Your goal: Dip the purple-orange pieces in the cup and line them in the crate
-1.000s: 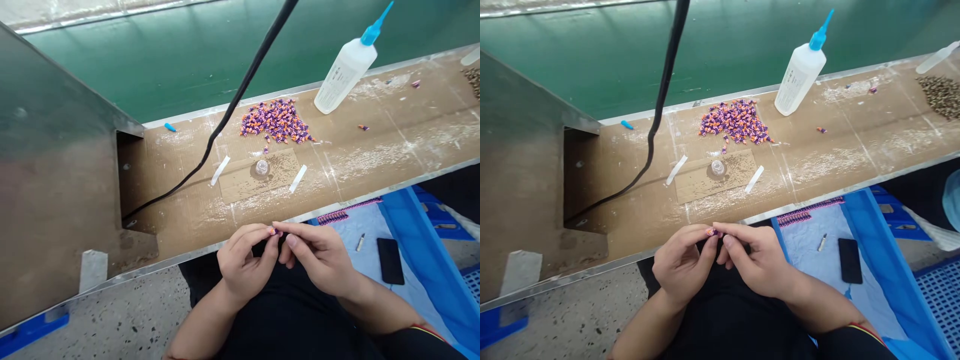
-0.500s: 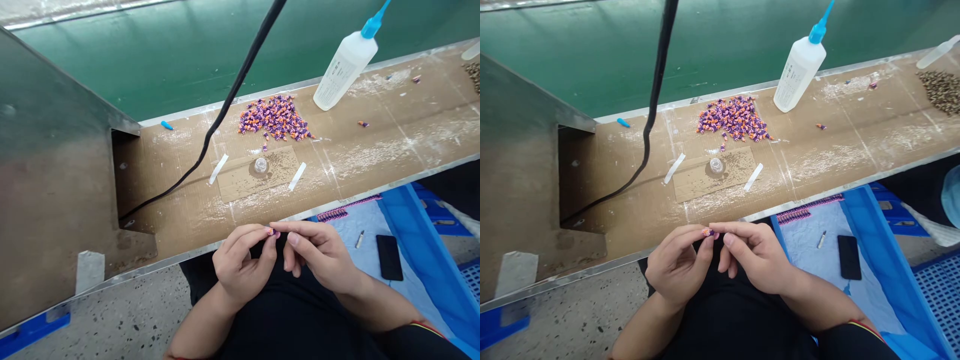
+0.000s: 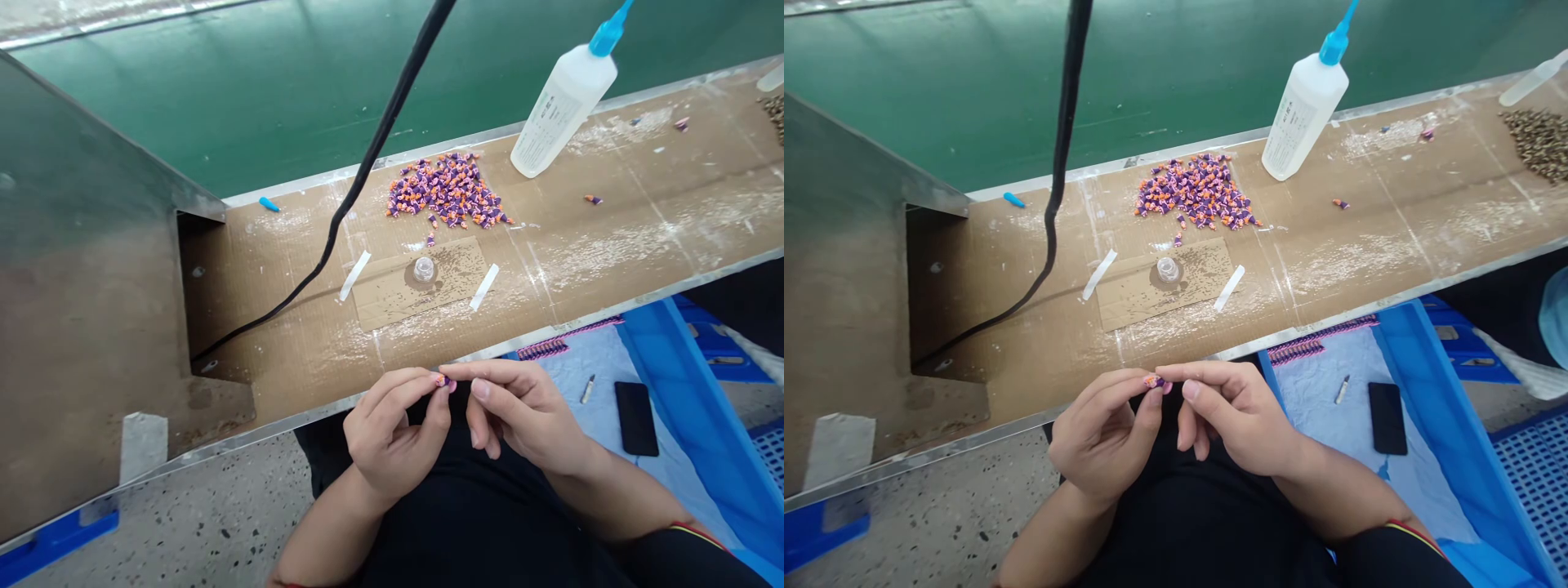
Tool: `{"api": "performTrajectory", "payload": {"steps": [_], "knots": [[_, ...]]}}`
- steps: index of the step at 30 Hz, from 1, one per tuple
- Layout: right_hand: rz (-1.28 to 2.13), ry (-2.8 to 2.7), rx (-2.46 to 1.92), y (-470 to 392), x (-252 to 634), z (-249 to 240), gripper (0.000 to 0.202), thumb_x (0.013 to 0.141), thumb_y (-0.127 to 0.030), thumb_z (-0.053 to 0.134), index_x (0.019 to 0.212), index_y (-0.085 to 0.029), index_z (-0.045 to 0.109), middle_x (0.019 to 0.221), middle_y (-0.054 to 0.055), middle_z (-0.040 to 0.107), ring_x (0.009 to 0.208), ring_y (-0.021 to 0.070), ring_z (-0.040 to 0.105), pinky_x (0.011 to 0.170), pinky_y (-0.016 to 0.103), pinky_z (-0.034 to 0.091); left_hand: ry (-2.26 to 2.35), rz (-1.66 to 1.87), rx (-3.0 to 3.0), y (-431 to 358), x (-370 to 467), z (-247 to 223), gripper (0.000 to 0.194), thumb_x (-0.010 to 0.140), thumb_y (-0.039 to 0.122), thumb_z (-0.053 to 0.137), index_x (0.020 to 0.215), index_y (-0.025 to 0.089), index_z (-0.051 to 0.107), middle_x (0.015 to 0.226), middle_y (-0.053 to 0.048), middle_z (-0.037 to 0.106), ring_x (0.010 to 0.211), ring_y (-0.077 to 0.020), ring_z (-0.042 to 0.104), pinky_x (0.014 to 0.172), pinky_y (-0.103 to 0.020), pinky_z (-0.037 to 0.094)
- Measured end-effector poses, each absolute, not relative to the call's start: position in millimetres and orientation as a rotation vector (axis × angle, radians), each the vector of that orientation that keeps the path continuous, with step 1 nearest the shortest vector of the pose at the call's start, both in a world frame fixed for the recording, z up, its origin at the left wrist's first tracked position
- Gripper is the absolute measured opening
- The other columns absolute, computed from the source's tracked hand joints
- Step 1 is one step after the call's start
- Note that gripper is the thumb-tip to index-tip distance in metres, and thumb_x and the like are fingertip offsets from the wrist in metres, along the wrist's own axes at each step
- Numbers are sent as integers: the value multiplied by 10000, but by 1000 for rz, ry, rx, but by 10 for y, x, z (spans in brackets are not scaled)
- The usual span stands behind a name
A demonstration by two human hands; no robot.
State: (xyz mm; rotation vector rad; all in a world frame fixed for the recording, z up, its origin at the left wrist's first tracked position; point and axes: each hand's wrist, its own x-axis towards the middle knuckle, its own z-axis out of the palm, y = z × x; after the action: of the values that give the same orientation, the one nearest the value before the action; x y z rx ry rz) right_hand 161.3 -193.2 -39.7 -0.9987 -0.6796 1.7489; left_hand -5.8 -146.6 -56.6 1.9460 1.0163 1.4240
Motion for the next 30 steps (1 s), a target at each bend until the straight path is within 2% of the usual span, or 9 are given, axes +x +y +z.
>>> {"api": "performTrajectory", "payload": {"steps": [9, 30], "knots": [[1834, -602, -998, -1912, 1634, -383, 503, 995, -573, 761, 1291, -171, 822, 589, -12, 683, 412, 64, 535, 414, 158, 407, 987, 1437, 1959, -1461, -64, -549, 156, 910, 25, 777, 1006, 139, 733, 890, -15, 781, 734, -109, 760, 675, -188, 659], [1961, -402, -894, -1886, 1645, -398, 463, 927, -537, 829, 1206, -167, 848, 521, -39, 642, 339, 40, 455, 361, 134, 327, 970, 1427, 1960, -1460, -77, -524, 157, 903, 17, 782, 1003, 125, 729, 886, -23, 783, 740, -104, 757, 683, -169, 649]]}}
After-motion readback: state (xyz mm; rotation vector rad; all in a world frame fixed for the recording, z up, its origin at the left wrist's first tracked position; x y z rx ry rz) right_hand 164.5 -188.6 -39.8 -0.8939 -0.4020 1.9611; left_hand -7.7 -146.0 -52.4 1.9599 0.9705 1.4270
